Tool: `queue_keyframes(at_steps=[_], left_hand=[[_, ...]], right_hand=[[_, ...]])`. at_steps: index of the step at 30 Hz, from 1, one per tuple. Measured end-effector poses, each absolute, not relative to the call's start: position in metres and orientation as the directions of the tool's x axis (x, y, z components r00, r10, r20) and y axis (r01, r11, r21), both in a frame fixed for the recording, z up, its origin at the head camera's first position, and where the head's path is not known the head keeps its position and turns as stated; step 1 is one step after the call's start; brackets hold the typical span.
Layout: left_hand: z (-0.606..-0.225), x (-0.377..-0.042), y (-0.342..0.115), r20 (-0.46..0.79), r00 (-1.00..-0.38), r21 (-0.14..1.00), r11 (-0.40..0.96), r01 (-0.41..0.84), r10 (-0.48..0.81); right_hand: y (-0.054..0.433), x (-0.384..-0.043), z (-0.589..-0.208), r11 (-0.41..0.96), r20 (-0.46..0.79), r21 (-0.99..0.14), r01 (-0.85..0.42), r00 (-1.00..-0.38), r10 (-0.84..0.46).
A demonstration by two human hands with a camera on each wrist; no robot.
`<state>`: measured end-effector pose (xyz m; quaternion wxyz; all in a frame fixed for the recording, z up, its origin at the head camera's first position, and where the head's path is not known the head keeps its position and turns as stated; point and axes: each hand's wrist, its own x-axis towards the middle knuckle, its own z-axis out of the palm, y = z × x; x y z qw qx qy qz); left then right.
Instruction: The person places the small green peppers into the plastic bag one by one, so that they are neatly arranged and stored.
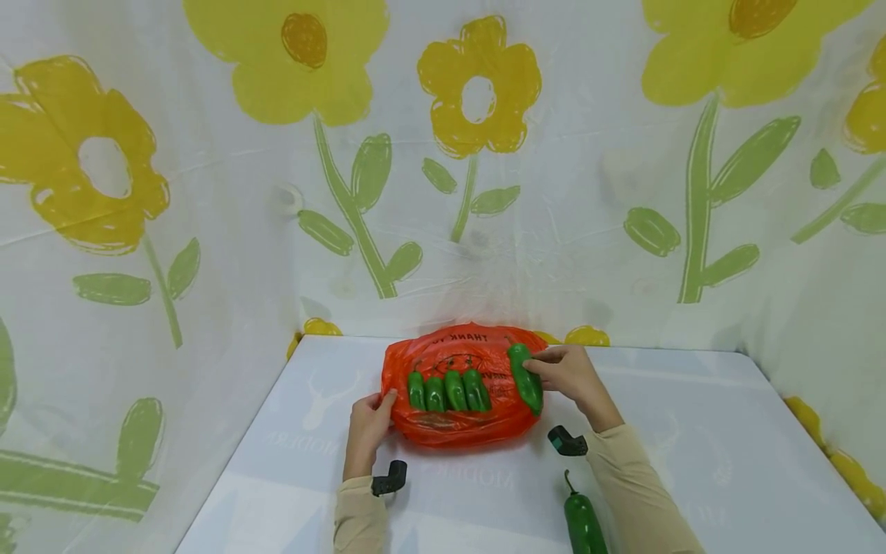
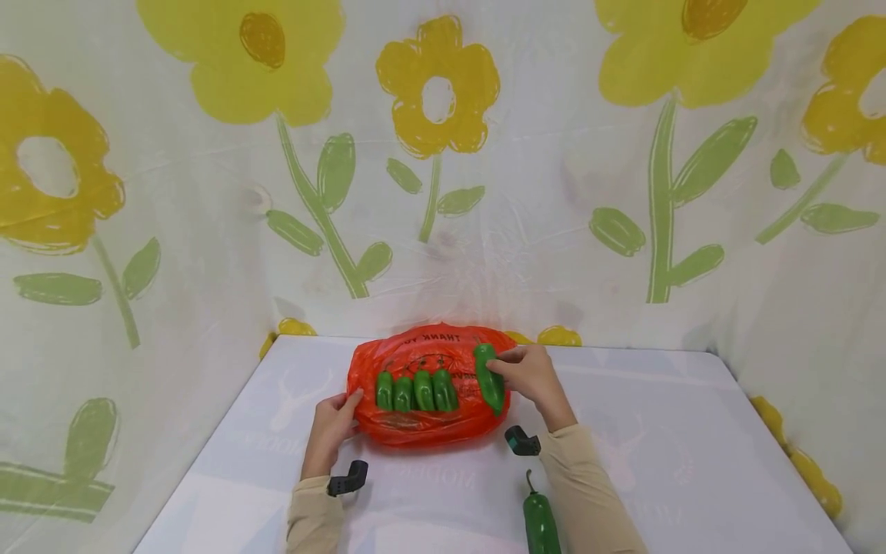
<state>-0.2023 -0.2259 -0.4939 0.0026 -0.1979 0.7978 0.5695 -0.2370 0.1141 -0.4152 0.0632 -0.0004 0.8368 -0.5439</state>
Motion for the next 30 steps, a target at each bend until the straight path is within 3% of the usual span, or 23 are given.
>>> queue_keyframes(at_steps=[13,30], left_hand=[[-0.494,-0.202,-0.227,-0.222,-0.924,0.912,0.269,-0.310,-0.310],[-0.496,-0.203,-0.227,-0.226,-0.922,0.908,0.276,-0.316,-0.315]], right_hand=[[0.101,-0.254,-0.421,0.465,-0.114,-0.884,0.057,-0.989,-0.096],[0.079,-0.271,-0.428,0.441,-0.112,-0.896,0.058,-0.989,-0.098]])
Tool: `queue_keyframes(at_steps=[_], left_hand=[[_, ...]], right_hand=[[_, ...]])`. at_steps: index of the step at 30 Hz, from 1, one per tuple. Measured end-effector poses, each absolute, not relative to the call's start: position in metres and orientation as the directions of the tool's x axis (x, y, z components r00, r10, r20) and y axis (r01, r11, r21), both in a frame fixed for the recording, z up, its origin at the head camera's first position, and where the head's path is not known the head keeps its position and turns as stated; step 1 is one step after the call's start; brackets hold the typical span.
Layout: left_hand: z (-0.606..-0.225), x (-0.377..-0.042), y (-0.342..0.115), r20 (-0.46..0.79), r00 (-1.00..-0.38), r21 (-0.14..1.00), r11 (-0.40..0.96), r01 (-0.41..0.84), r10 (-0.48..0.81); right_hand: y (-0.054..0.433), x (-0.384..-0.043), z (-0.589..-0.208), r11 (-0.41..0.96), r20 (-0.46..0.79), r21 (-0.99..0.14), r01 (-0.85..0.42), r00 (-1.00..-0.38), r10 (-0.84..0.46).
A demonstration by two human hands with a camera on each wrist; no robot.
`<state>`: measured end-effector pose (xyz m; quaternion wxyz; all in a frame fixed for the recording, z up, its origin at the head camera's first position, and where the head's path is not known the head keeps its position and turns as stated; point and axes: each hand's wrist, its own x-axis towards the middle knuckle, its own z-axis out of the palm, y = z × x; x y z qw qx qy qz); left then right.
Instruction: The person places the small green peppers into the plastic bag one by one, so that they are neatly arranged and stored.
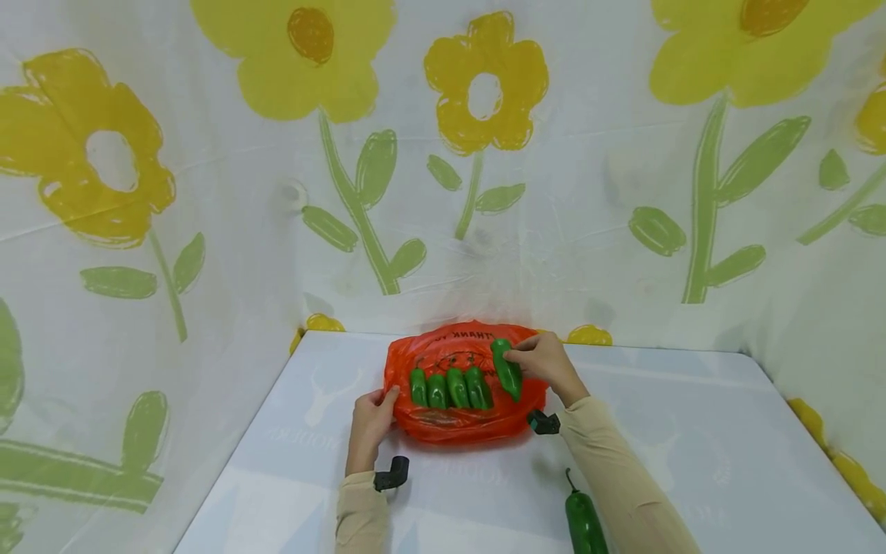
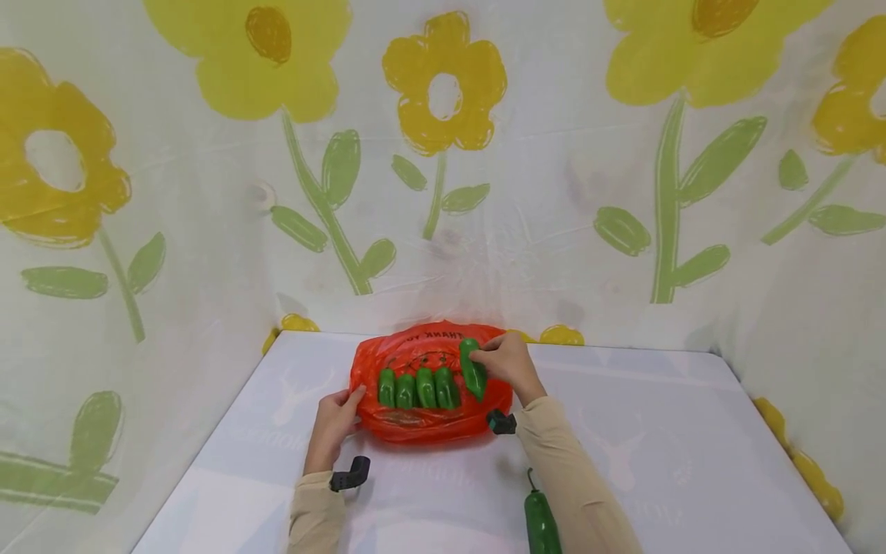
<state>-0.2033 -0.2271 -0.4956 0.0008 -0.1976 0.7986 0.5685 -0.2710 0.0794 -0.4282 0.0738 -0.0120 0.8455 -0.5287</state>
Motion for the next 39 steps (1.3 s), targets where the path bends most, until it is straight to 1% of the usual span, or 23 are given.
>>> queue_keyframes(at_steps=[4,15,24,32,39], left_hand=[[-0.496,-0.203,-0.226,-0.209,-0.926,0.907,0.291,-0.304,-0.316],[-0.494,-0.202,-0.227,-0.218,-0.925,0.913,0.271,-0.306,-0.311],[-0.495,-0.203,-0.226,-0.219,-0.924,0.906,0.285,-0.312,-0.314],[-0.496,-0.204,-0.226,-0.232,-0.919,0.904,0.278,-0.325,-0.320],[-0.495,-0.204,-0.226,-0.250,-0.910,0.898,0.272,-0.346,-0.330]], right_hand=[[0.076,-0.274,-0.429,0.427,-0.131,-0.901,0.080,-0.987,-0.091],[0.070,-0.282,-0.434,0.430,-0.158,-0.896,0.113,-0.985,-0.072],[0.066,-0.289,-0.442,0.418,-0.177,-0.899,0.133,-0.982,-0.069],[0.066,-0.290,-0.450,0.501,-0.188,-0.854,0.139,-0.981,-0.049],[0.069,-0.288,-0.457,0.563,-0.136,-0.824,0.069,-0.988,-0.078]])
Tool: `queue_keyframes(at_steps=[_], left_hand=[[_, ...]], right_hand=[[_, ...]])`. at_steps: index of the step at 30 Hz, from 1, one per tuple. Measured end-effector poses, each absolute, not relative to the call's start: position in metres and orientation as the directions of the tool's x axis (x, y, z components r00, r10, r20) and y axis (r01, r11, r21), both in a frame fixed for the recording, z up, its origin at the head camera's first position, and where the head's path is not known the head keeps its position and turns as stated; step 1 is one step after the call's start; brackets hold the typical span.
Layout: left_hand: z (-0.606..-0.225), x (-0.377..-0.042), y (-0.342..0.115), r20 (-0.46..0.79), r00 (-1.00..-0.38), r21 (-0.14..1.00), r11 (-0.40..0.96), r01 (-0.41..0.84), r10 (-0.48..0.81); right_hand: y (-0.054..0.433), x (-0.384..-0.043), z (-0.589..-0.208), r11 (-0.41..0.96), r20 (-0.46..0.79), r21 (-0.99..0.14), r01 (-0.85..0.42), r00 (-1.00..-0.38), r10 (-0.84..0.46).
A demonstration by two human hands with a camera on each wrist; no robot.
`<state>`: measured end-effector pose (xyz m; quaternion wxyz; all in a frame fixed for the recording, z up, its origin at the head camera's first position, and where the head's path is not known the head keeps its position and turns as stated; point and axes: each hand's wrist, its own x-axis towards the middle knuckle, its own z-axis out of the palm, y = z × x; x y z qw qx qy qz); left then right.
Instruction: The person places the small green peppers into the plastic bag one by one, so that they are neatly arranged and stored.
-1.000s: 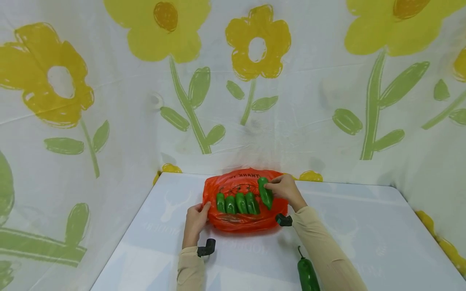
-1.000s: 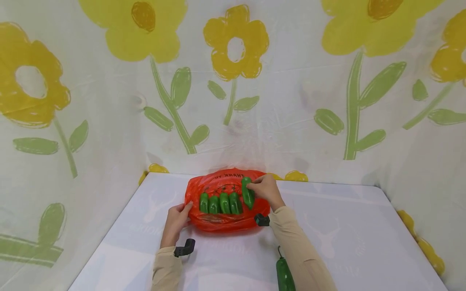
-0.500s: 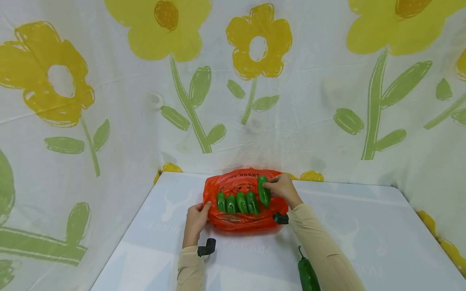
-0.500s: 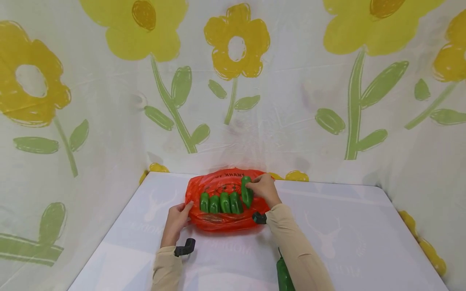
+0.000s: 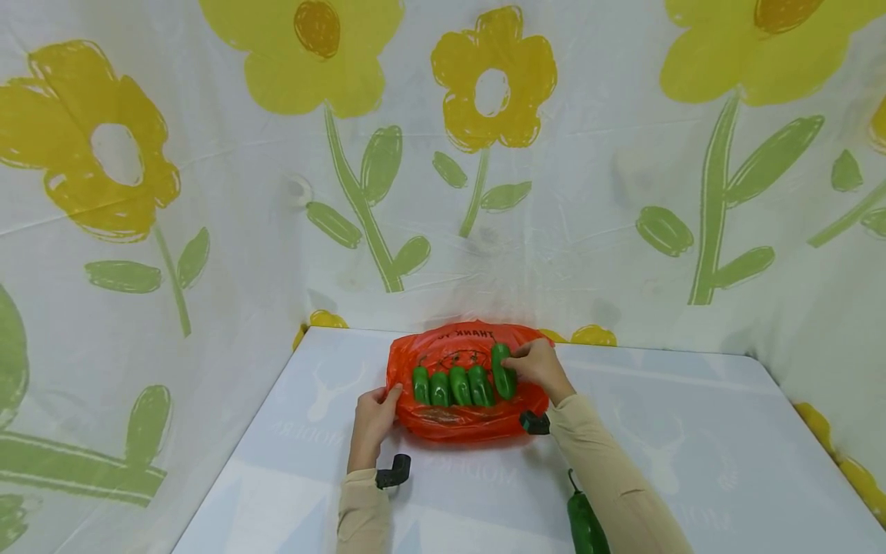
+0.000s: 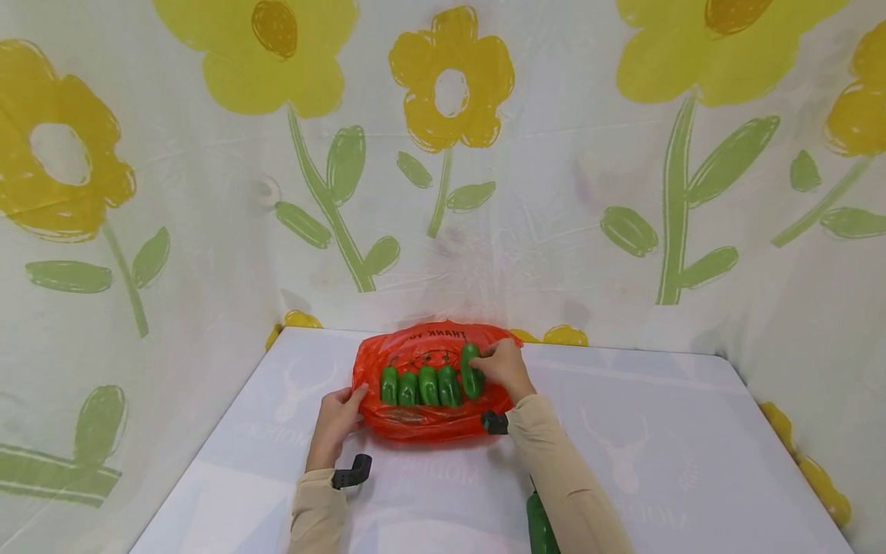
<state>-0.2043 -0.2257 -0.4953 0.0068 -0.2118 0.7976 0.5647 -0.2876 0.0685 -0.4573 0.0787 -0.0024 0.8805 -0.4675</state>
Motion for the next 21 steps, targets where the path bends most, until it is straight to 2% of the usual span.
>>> queue_keyframes(at_steps=[4,21], left_hand=[[-0.495,-0.204,-0.226,-0.247,-0.912,0.896,0.282,-0.344,-0.329],[-0.494,-0.202,-0.226,-0.247,-0.918,0.894,0.292,-0.340,-0.311]], right_hand=[[0.070,-0.285,-0.461,0.597,-0.138,-0.800,0.061,-0.987,-0.083],[0.070,-0.274,-0.472,0.556,-0.196,-0.825,0.103,-0.974,-0.111]])
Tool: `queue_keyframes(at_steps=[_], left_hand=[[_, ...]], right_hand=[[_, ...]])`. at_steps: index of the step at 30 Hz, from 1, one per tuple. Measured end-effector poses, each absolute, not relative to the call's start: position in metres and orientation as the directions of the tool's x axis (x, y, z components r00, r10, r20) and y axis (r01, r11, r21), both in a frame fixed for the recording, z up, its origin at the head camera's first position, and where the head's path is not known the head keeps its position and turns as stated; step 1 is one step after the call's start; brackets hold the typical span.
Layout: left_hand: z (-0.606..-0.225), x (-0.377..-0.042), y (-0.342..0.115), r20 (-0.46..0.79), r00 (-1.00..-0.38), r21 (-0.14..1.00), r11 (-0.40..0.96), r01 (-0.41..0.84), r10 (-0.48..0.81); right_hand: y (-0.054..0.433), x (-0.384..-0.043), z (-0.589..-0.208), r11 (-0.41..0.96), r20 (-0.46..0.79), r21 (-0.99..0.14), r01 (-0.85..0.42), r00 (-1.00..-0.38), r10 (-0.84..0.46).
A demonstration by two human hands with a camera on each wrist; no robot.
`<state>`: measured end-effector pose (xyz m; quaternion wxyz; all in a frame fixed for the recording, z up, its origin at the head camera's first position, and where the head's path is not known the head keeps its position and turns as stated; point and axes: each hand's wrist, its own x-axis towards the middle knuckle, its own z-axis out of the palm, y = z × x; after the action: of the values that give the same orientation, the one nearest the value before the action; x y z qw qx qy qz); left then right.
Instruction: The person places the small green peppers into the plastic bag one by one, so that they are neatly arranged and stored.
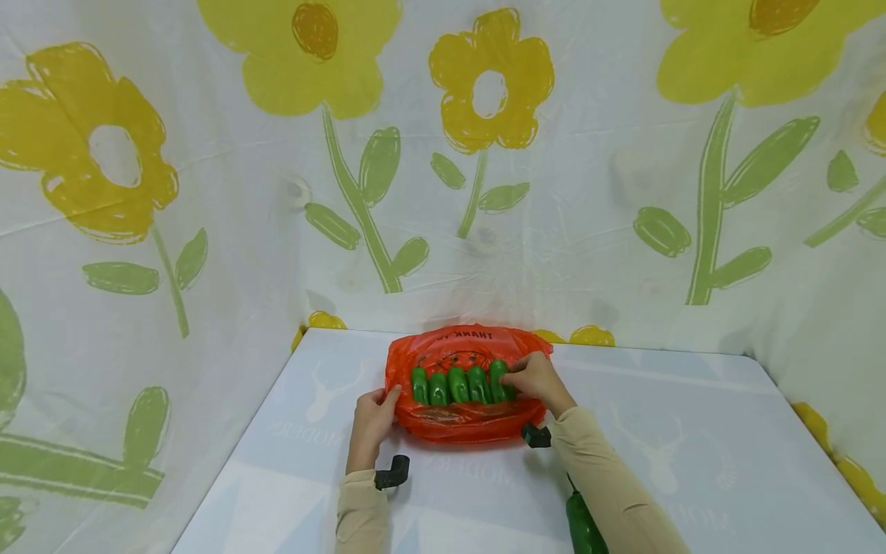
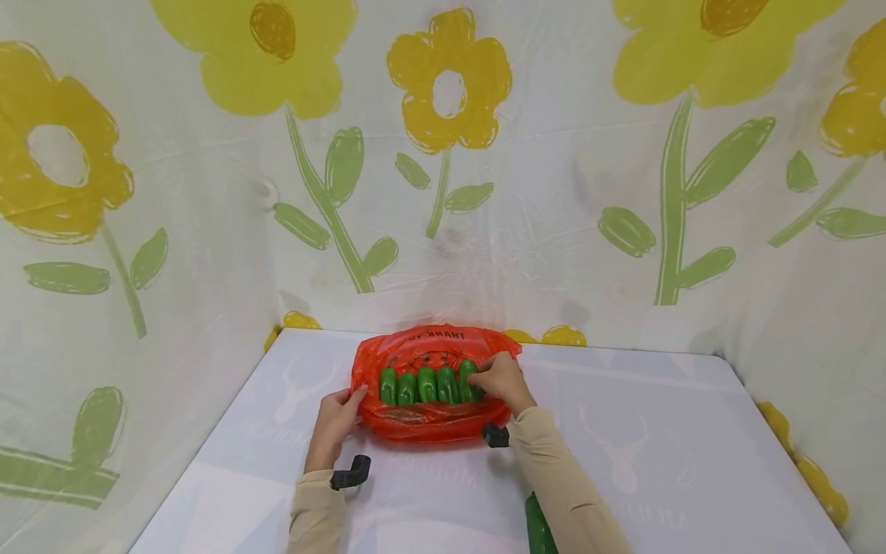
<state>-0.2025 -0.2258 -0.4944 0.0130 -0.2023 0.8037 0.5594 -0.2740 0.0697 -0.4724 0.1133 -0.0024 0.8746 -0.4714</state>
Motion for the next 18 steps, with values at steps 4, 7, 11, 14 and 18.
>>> queue_keyframes(at_steps=[4,7,11,14,18], left_hand=[[-0.4948,-0.2026,-0.2257,-0.239,-0.920,0.898,0.291,-0.331,-0.310],[-0.4950,-0.2024,-0.2262,-0.231,-0.923,0.900,0.293,-0.323,-0.307],[-0.4949,-0.2021,-0.2265,-0.225,-0.925,0.902,0.294,-0.317,-0.306],[-0.4950,-0.2020,-0.2264,-0.222,-0.926,0.901,0.299,-0.314,-0.306],[-0.4956,-0.2018,-0.2264,-0.217,-0.928,0.901,0.304,-0.310,-0.304]], right_hand=[[0.0686,-0.2735,-0.4734,0.558,-0.203,-0.823,0.107,-0.973,-0.113],[0.0678,-0.2739,-0.4756,0.566,-0.212,-0.816,0.118,-0.972,-0.102],[0.0671,-0.2745,-0.4770,0.564,-0.209,-0.818,0.118,-0.973,-0.099],[0.0670,-0.2747,-0.4772,0.556,-0.205,-0.823,0.115,-0.973,-0.102],[0.0670,-0.2751,-0.4773,0.556,-0.203,-0.823,0.111,-0.973,-0.106]])
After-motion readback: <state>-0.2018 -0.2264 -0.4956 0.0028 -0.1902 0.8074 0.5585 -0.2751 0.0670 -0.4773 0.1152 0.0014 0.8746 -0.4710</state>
